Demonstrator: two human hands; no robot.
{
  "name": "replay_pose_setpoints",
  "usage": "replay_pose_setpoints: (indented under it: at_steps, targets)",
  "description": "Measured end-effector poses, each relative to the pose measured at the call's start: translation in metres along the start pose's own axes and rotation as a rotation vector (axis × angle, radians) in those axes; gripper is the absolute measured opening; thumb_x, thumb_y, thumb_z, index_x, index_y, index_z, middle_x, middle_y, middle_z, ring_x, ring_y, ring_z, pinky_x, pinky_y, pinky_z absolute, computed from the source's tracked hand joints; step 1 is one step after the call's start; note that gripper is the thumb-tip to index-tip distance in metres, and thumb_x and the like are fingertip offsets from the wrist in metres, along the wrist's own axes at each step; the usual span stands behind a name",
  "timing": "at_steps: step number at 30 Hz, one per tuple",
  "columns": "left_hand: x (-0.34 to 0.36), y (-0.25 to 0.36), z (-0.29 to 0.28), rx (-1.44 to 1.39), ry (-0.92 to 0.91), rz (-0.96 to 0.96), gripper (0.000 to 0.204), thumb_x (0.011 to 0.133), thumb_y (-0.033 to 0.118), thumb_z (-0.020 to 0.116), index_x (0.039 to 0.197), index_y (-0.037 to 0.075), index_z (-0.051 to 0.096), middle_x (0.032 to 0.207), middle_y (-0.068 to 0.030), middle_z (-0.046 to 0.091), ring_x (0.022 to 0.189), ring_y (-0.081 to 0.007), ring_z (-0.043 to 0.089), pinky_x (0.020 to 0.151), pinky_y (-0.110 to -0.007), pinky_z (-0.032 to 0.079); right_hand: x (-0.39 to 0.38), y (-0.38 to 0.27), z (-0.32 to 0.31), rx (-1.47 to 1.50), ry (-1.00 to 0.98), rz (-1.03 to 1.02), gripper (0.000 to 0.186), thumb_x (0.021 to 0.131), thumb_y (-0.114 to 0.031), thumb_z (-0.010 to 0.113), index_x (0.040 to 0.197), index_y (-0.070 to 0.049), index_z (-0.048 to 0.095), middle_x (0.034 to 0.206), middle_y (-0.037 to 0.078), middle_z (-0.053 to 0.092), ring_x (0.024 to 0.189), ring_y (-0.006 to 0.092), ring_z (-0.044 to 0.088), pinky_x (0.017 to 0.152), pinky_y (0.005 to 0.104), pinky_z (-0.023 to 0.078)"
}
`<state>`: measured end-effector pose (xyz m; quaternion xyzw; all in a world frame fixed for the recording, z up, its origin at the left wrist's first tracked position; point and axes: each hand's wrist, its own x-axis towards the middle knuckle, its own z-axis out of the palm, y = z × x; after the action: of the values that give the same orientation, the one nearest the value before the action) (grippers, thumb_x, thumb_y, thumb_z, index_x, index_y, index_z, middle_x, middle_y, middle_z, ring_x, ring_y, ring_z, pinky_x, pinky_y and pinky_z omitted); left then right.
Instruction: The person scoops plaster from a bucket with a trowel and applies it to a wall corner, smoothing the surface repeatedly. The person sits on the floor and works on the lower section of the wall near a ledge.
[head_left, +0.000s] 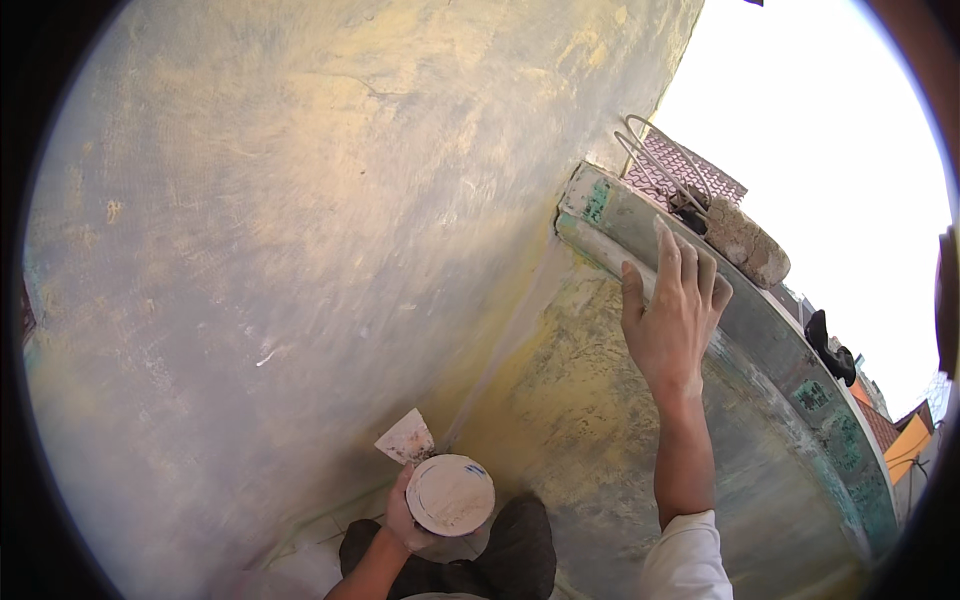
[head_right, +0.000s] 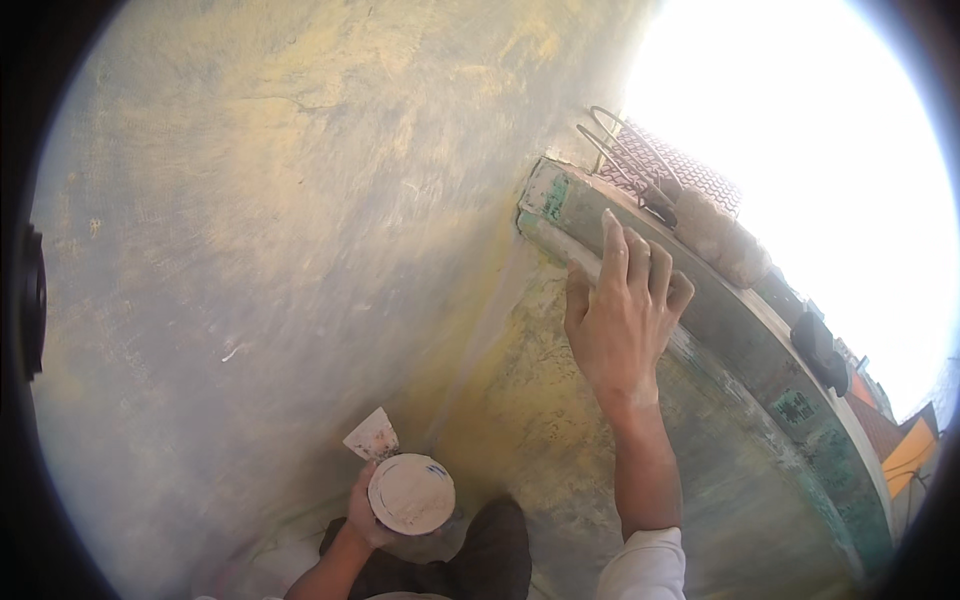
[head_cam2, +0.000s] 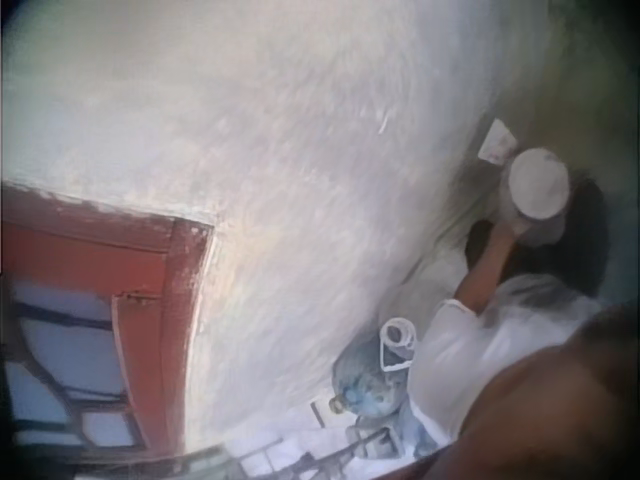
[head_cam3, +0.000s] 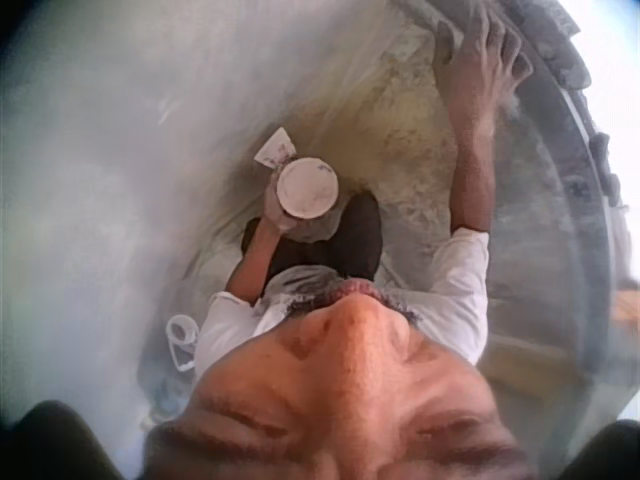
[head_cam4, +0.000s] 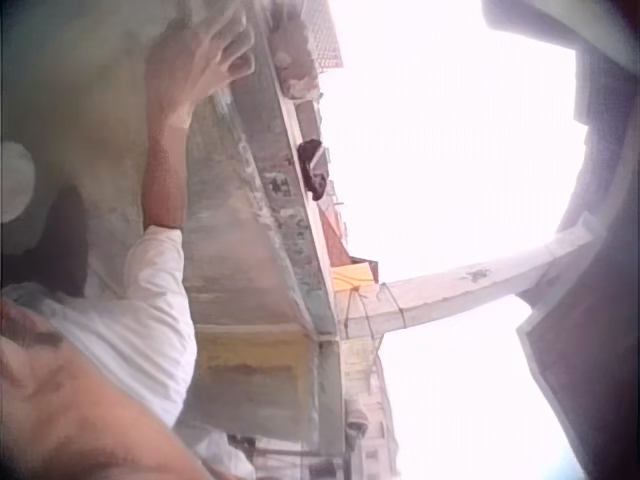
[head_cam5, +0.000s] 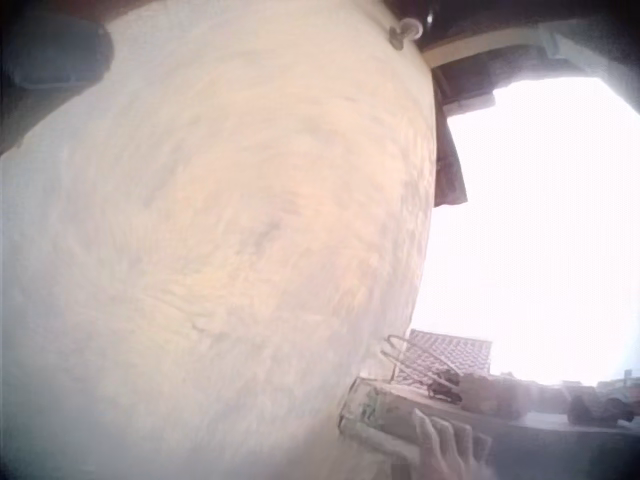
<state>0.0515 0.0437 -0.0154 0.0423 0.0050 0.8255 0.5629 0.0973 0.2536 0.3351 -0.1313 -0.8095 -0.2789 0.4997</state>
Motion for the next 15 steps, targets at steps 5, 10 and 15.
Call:
replay_pose_setpoints:
  at_steps: [5,10,15]
  targets:
    - [0.008,0.001,-0.004,0.175,-0.005,0.031,0.083,0.095,0.072,0.034,0.149,0.01,0.045,0.15,-0.022,0.047,0.13,-0.0537,0.05,0.09,-0.081,0.044,0.037,0.02,0.051,-0.281,-0.14,0.176,0.062,0.098,-0.039,0.063,0.147,-0.004,0.047,0.142,0.017,0.038,0.132,0.0336,0.031,0.105,0.0541,0.023]
    - [0.019,0.007,-0.014,0.121,-0.027,0.047,0.082,0.095,0.071,0.036,0.147,0.009,0.047,0.148,-0.0226,0.05,0.127,-0.0536,0.052,0.088,-0.08,0.046,0.064,0.003,0.068,-0.197,-0.176,0.225,0.061,0.099,-0.04,0.062,0.147,-0.006,0.049,0.135,0.015,0.037,0.126,0.0331,0.032,0.104,0.0548,0.022]
    - [0.022,0.009,-0.029,-0.106,-0.117,0.01,0.083,0.096,0.071,0.036,0.147,0.007,0.047,0.147,-0.0229,0.051,0.126,-0.0521,0.054,0.09,-0.075,0.048,0.068,-0.025,0.078,-0.041,-0.173,0.134,0.053,0.099,-0.028,0.064,0.143,-0.003,0.051,0.127,0.013,0.045,0.117,0.0283,0.041,0.1,0.0493,0.033]
